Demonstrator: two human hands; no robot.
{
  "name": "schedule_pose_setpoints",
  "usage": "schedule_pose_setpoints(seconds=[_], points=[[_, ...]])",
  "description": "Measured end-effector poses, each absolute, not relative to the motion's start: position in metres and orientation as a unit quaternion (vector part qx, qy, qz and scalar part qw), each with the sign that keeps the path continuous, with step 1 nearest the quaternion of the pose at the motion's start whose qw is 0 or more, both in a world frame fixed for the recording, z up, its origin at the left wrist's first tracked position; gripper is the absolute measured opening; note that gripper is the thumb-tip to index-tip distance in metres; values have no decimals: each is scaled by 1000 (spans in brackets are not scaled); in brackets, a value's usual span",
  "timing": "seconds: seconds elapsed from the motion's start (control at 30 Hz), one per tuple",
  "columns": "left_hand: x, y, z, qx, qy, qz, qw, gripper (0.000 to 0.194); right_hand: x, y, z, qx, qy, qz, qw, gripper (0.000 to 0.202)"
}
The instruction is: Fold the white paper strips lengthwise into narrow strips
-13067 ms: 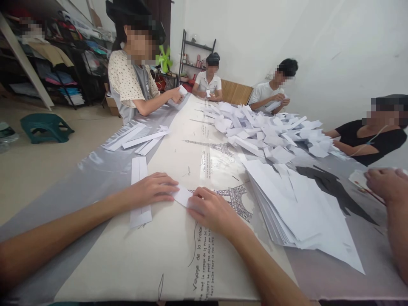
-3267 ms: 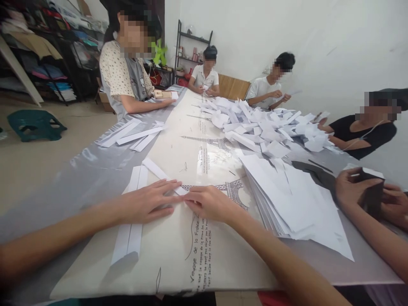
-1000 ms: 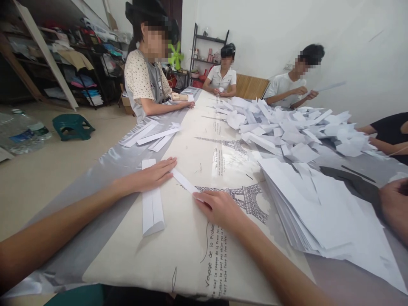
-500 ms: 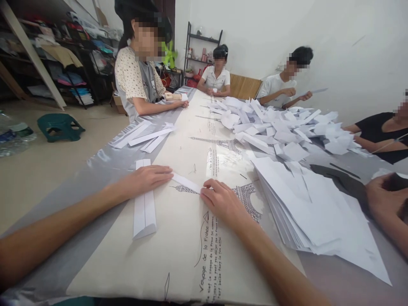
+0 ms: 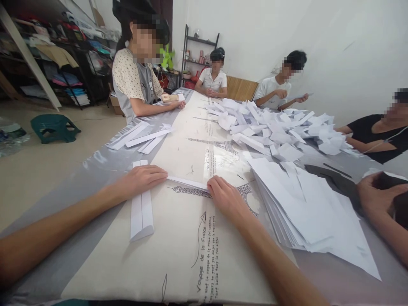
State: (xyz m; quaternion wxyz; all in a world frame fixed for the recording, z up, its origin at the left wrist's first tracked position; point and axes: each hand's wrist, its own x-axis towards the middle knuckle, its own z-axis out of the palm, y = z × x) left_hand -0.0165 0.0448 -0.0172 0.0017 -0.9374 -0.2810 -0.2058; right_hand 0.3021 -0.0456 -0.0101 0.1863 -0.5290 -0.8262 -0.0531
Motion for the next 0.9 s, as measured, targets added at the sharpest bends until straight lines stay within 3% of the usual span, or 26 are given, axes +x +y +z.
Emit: schedule_pose_setpoints(seconds=[0.13,0.4,0.57,0.9], points=[[-17,47,-15,-929,-284,-234,-42,41,311,-45,-3,-554,-795,51,239,19],[-13,46,-1,-841,-317,-292,-325,27,320,-42,6,-555,-742,224,304,31],[-18,54,3,-750,-370,-343,-428,29,327,-40,12,-554,-715,299,304,31],[-23,60,3,-745,-394,-332,-423,31,326,-41,17,-558,-694,341,302,30]])
